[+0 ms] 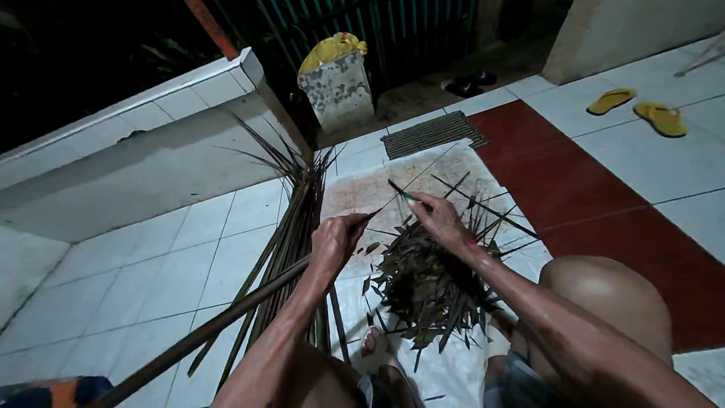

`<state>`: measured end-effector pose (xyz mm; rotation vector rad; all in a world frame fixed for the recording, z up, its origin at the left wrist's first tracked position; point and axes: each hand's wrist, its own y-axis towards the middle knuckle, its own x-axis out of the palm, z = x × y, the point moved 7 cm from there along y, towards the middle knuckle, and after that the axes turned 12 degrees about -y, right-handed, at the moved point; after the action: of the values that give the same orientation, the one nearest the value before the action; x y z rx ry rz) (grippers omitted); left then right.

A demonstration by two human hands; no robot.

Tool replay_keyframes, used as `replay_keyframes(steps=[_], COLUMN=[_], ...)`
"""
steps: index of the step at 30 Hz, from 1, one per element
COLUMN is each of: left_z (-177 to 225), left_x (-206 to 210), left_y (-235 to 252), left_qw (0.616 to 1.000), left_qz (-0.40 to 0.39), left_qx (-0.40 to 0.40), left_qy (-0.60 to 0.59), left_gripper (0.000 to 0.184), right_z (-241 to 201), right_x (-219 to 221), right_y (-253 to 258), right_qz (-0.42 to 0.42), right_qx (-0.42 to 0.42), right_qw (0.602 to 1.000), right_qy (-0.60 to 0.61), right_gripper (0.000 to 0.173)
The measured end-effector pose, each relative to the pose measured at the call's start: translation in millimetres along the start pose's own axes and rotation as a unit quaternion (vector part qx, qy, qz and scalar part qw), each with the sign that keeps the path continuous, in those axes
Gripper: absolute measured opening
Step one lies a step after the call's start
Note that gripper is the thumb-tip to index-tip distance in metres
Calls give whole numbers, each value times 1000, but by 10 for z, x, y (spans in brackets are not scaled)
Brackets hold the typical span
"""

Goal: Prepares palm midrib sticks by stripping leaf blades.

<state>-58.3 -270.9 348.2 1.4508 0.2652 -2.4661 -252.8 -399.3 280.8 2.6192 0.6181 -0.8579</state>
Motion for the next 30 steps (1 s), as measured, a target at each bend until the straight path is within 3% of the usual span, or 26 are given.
replay_keyframes(steps=[6,12,16,22,27,30], left_z=[227,261,246,183,230,259], left_x=[-33,-25,-24,-38,-85,-94], left_y=[-66,-99,-102,-83,-120,-131], left_qw=[993,986,992,996,990,984], left_qz=[57,73,52,32,67,83], left_qx=[55,93,68,40,75,98], left_qy=[92,115,88,70,100,126], left_gripper=[26,25,26,27,26,25], right_z=[-77,91,305,405,312,171], right_x=[33,-56,-46,-234,-314,-203], right_y=[-49,7,117,98,25,-15], right_qz=[-53,-32,-31,39,65,22], right_qx=[13,48,85,145,108,49], right_qw=[998,998,996,987,991,998], right_qy=[-39,-31,-13,-52,-34,-31], right_gripper=[34,36,36,38,40,37])
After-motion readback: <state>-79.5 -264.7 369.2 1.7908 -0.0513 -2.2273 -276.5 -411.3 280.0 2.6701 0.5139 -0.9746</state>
